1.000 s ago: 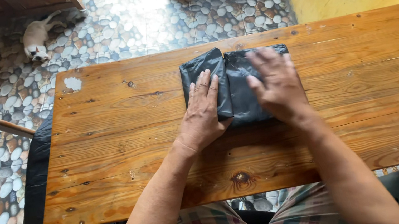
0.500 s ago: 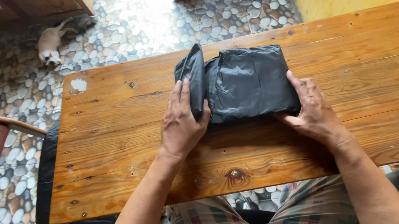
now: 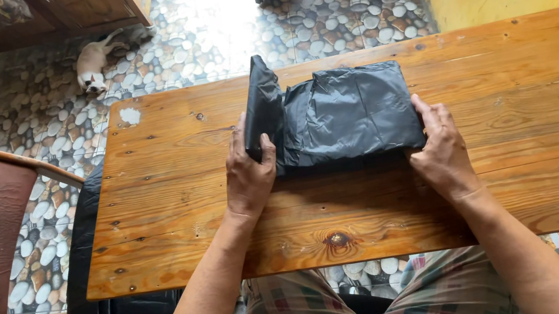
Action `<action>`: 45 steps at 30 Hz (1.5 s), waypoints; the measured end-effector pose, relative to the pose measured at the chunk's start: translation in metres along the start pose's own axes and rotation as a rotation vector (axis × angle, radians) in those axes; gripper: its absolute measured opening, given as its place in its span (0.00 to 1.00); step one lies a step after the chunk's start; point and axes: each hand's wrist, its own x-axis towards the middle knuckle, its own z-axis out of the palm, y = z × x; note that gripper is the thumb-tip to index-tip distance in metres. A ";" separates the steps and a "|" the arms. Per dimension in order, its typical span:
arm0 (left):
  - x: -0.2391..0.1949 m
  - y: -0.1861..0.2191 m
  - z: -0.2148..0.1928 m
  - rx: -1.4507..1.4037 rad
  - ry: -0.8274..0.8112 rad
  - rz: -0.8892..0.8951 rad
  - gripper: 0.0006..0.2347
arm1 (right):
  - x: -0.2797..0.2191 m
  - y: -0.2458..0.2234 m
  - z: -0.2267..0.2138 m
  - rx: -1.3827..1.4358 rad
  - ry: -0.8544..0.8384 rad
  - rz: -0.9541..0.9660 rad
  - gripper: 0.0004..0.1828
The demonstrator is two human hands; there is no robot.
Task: The person folds a black plastic bag on a wooden table, places it into a small black pouch, and secures the pouch with a blue strap. They then use a feather duster to clean the surface of a larger black bag before folding it.
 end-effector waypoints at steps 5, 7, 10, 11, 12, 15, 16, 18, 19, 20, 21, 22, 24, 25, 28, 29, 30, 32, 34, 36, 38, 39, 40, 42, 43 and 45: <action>-0.002 0.002 0.000 -0.009 -0.009 0.026 0.24 | -0.001 -0.004 0.006 -0.124 0.043 -0.060 0.44; -0.002 0.005 -0.001 -0.025 -0.021 0.032 0.26 | -0.002 -0.006 0.006 -0.172 0.053 -0.085 0.46; -0.002 0.010 -0.004 0.006 -0.063 0.042 0.28 | -0.001 -0.018 0.003 -0.211 0.088 -0.114 0.47; -0.003 0.010 -0.005 0.014 -0.070 0.048 0.28 | -0.002 -0.030 -0.002 -0.211 0.107 -0.147 0.47; -0.003 0.010 -0.005 0.023 -0.077 0.054 0.27 | -0.002 -0.042 -0.006 -0.210 0.127 -0.178 0.46; -0.004 0.004 0.000 0.042 -0.063 0.064 0.27 | 0.003 0.015 0.020 -0.309 0.138 -0.258 0.42; -0.005 0.005 0.000 0.041 -0.062 0.062 0.27 | 0.002 0.007 0.018 -0.310 0.136 -0.259 0.42; -0.007 0.007 0.000 0.077 -0.049 0.073 0.27 | -0.002 -0.007 0.014 -0.388 0.143 -0.316 0.38; -0.007 0.009 0.001 0.076 -0.049 0.071 0.27 | -0.002 -0.007 0.014 -0.389 0.141 -0.317 0.38; -0.007 0.011 0.001 0.088 -0.046 0.086 0.26 | -0.001 -0.007 0.015 -0.429 0.141 -0.335 0.39; -0.007 0.013 0.001 0.099 -0.044 0.102 0.26 | -0.001 -0.007 0.016 -0.468 0.142 -0.352 0.39; -0.008 0.013 0.001 0.100 -0.044 0.101 0.26 | -0.002 -0.012 0.015 -0.468 0.140 -0.353 0.39; -0.010 0.013 0.002 0.123 -0.094 0.096 0.28 | -0.002 -0.021 0.013 -0.513 0.145 -0.367 0.40; -0.010 0.014 0.003 0.123 -0.092 0.095 0.28 | -0.002 -0.020 0.014 -0.514 0.144 -0.369 0.40; -0.012 0.019 0.005 0.169 -0.115 0.140 0.31 | -0.002 -0.019 0.016 -0.549 0.149 -0.386 0.40; -0.013 0.021 0.004 0.219 -0.133 0.170 0.33 | -0.001 -0.019 0.016 -0.556 0.149 -0.392 0.39; -0.014 0.022 0.004 0.269 -0.151 0.201 0.35 | -0.001 -0.019 0.016 -0.564 0.149 -0.396 0.39; -0.012 0.028 0.001 0.297 -0.205 0.228 0.40 | -0.002 -0.024 0.015 -0.571 0.150 -0.399 0.38; -0.012 0.032 0.001 0.323 -0.258 0.257 0.45 | -0.002 -0.022 0.015 -0.580 0.154 -0.402 0.38; -0.013 0.033 0.004 0.332 -0.318 0.328 0.43 | -0.001 -0.014 0.019 -0.579 0.113 -0.397 0.39; -0.017 0.025 0.011 0.356 -0.351 0.351 0.43 | -0.002 -0.018 0.017 -0.560 0.099 -0.395 0.39; -0.019 0.021 0.015 0.384 -0.384 0.374 0.43 | -0.002 -0.020 0.016 -0.537 0.085 -0.393 0.39; -0.019 0.021 0.016 0.381 -0.383 0.374 0.43 | -0.001 -0.023 0.015 -0.539 0.085 -0.394 0.39; -0.019 0.020 0.017 0.397 -0.415 0.390 0.39 | -0.001 -0.027 0.015 -0.513 0.058 -0.415 0.38; -0.020 0.017 0.020 0.394 -0.416 0.391 0.39 | -0.001 -0.025 0.015 -0.515 0.059 -0.413 0.38; -0.021 0.011 0.027 0.425 -0.455 0.391 0.38 | -0.001 -0.021 0.016 -0.519 0.053 -0.392 0.38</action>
